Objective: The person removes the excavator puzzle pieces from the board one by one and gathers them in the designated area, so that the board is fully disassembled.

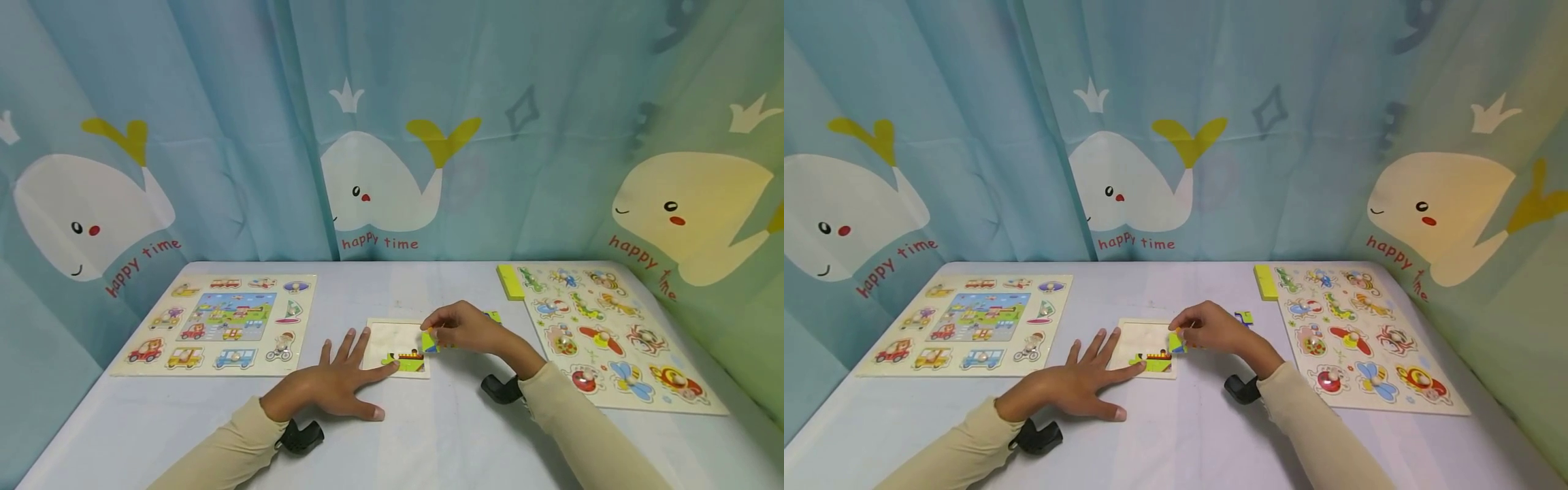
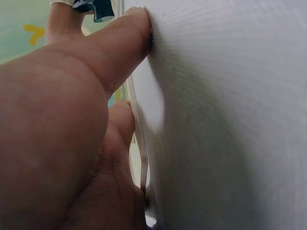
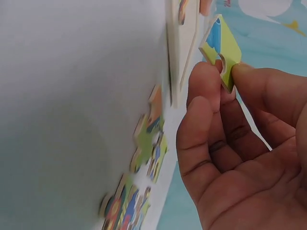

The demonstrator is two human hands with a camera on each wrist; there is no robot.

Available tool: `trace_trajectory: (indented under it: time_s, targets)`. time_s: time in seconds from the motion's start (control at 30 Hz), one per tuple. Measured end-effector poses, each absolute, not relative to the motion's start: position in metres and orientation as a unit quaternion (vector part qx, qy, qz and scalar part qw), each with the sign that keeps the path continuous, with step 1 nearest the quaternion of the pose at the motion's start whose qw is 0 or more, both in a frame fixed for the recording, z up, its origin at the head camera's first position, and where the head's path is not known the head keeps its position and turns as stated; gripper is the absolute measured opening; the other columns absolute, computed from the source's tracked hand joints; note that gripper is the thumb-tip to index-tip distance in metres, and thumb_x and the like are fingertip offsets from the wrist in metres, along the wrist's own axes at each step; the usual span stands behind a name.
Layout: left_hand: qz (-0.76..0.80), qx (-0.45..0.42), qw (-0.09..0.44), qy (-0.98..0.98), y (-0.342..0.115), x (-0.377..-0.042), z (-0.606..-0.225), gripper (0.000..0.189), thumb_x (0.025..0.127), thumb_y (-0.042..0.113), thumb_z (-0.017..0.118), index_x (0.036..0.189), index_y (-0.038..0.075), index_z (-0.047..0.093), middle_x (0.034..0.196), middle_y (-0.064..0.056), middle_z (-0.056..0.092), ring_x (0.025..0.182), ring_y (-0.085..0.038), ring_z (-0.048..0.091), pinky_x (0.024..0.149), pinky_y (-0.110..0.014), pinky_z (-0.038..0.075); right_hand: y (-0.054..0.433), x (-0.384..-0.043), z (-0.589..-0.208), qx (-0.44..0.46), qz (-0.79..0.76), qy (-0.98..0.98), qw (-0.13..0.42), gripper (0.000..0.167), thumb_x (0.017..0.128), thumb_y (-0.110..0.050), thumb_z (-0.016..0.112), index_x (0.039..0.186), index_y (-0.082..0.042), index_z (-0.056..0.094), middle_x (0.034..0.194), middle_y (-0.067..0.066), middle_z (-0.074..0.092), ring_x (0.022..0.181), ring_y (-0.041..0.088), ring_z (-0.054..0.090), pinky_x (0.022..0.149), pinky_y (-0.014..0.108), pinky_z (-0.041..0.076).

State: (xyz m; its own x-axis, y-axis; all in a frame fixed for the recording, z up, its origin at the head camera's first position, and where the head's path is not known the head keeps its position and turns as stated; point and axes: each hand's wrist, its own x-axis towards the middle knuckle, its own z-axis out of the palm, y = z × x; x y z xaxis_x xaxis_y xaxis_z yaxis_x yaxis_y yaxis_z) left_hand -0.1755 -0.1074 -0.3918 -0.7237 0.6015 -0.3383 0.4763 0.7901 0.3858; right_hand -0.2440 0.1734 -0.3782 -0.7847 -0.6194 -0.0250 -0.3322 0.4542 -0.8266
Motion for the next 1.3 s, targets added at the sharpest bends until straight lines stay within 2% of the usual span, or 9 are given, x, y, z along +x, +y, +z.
trace_trajectory:
  time_s: [0.33,0.47,0.67,0.9,1.1,1.3]
  targets:
    - [0.138,0.293,0.223,0.919,-0.107,-0.175,-0.392,0.077,0.086,0.063,0.061,0.152,0.042,0.028,0.16,-0.016,-0.015,0.143,-0.036,-0.018,0.106,-0.067,-0.006,0.191,-0.242,-0.38,-0.261,-0.426,0.848,0.177,0.02,0.093,0.003,0.057,0.11,0.007,0.067,0.088,0.008,0.067,0.075,0.019,0.063,0.066,0.031,0.052]
    - [0.139,0.291,0.222,0.92,-0.107,-0.174,-0.392,0.077,0.086,0.063,0.061,0.152,0.041,0.029,0.16,-0.016,-0.015,0.143,-0.036,-0.018,0.106,-0.067,-0.006,0.195,-0.241,-0.379,-0.262,-0.427,0.846,0.183,0.016,0.092,0.003,0.059,0.106,0.006,0.068,0.091,0.009,0.068,0.075,0.022,0.065,0.067,0.034,0.055]
    - [0.143,0.289,0.226,0.919,-0.108,-0.174,-0.391,0.077,0.086,0.062,0.061,0.152,0.041,0.03,0.16,-0.015,-0.015,0.143,-0.036,-0.018,0.105,-0.067,-0.007,0.201,-0.237,-0.379,-0.265,-0.431,0.842,0.191,0.015,0.091,0.005,0.06,0.102,0.004,0.07,0.101,0.012,0.069,0.076,0.021,0.066,0.069,0.033,0.055]
    - [0.141,0.294,0.223,0.919,-0.108,-0.175,-0.392,0.077,0.086,0.063,0.06,0.153,0.04,0.029,0.16,-0.016,-0.015,0.143,-0.036,-0.018,0.106,-0.067,-0.007,0.205,-0.233,-0.379,-0.28,-0.412,0.847,0.187,0.016,0.086,0.004,0.067,0.101,0.001,0.072,0.097,0.006,0.07,0.081,0.018,0.06,0.07,0.028,0.051]
    - [0.14,0.297,0.223,0.918,-0.108,-0.175,-0.392,0.078,0.086,0.064,0.059,0.153,0.039,0.028,0.16,-0.016,-0.015,0.143,-0.037,-0.018,0.106,-0.067,-0.007,0.206,-0.231,-0.38,-0.279,-0.419,0.837,0.217,0.013,0.091,0.003,0.063,0.101,0.004,0.071,0.097,0.01,0.071,0.073,0.024,0.067,0.066,0.033,0.055]
    - [0.14,0.296,0.225,0.918,-0.108,-0.175,-0.392,0.078,0.086,0.064,0.059,0.153,0.04,0.028,0.16,-0.016,-0.015,0.143,-0.036,-0.019,0.106,-0.067,-0.006,0.206,-0.23,-0.379,-0.275,-0.425,0.834,0.22,0.014,0.09,0.004,0.064,0.102,0.007,0.07,0.099,0.013,0.07,0.073,0.024,0.066,0.066,0.034,0.056]
